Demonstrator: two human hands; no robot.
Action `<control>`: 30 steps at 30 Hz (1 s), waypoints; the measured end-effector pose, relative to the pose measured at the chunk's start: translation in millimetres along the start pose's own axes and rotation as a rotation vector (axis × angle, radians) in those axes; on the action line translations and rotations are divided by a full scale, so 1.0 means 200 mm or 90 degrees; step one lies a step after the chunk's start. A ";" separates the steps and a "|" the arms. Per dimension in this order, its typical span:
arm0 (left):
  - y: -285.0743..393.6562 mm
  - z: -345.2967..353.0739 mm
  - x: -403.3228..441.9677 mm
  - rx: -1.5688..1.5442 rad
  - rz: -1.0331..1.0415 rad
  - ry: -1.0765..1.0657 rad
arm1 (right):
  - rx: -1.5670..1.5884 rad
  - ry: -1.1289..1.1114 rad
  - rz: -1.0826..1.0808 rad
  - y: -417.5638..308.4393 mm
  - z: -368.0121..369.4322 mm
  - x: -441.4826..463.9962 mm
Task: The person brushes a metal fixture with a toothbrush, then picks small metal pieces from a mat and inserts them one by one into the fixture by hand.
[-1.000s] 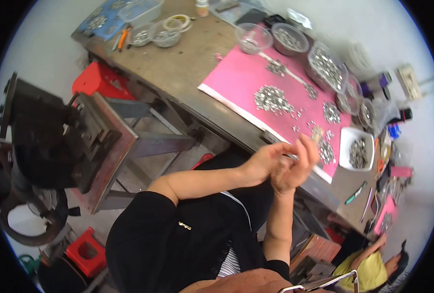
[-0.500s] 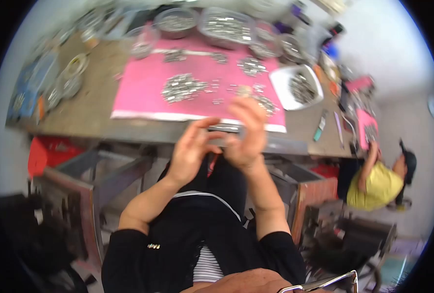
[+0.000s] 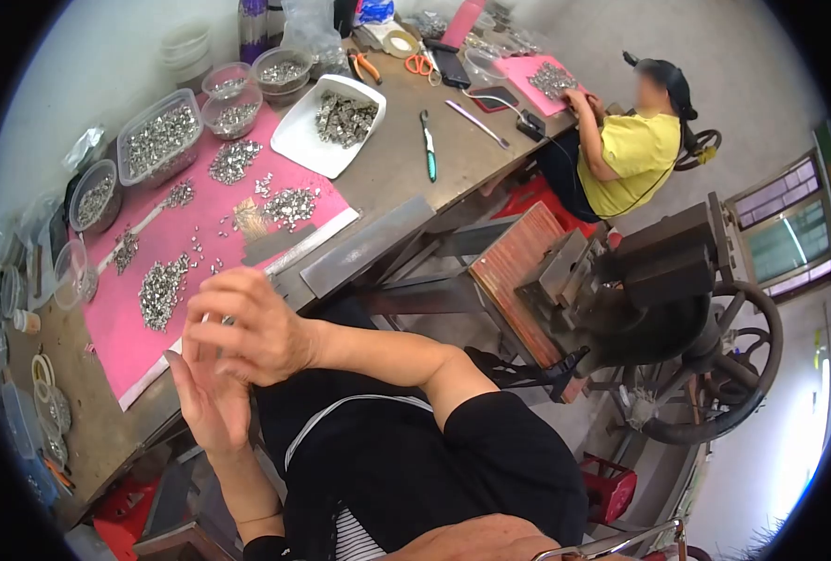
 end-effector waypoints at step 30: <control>0.25 0.71 -0.19 -0.338 0.258 -0.465 | 0.081 0.175 0.519 0.63 -0.15 -0.70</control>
Point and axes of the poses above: each hand's wrist, its own x-axis towards the middle knuckle, its own z-axis out of the palm, y = z × x, the point moved 6 cm from there along x, towards the middle knuckle, and after that the axes turned 11 degrees about -y, right-handed, at the moved point
